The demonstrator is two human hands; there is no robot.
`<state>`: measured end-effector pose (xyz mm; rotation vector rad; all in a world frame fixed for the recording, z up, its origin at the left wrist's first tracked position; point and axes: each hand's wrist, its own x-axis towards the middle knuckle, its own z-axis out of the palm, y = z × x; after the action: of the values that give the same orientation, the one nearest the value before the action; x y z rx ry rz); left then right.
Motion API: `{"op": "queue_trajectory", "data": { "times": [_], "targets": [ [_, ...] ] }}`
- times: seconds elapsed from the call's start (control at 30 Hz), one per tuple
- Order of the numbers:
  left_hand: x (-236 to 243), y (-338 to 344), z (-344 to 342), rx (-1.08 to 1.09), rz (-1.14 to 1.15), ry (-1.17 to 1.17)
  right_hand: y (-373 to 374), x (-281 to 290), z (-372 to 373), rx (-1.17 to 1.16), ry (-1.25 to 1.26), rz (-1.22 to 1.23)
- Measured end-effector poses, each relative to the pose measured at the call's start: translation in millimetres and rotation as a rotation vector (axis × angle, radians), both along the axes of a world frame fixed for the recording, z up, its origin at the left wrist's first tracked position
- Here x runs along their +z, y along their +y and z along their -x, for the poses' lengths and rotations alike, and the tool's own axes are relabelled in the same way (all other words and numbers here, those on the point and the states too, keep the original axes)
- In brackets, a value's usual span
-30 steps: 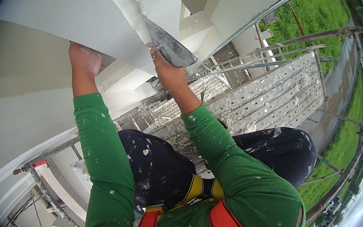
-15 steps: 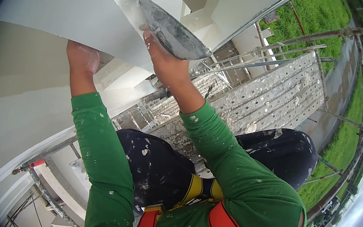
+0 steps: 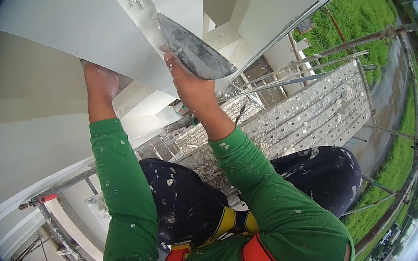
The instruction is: The person applies white plaster to a ceiling beam using a trowel and a hawk. They scoop plaster from the hawk and spread it onto the surface, smoothing it with the trowel.
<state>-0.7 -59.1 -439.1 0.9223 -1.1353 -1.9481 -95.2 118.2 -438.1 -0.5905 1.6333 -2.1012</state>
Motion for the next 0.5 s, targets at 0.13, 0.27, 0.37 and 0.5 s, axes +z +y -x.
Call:
{"op": "queue_trajectory", "data": {
  "times": [0.13,0.27,0.37,0.5],
  "targets": [
    [4.7,2.7,-1.2,-0.066,0.04,-0.01,-4.1,22.0,4.1,-0.007,0.119,-0.072],
    [14.6,8.5,1.7,-0.033,0.0,-0.013,-3.3,15.1,-3.0,-0.01,-0.086,0.11],
    [9.4,3.6,-1.3,-0.046,0.004,-0.01,-3.0,38.2,3.1,0.032,0.089,0.028],
    [9.7,2.8,-1.9,-0.055,0.015,-0.03,-7.6,35.6,9.6,0.035,0.036,0.025]
  ]
}}
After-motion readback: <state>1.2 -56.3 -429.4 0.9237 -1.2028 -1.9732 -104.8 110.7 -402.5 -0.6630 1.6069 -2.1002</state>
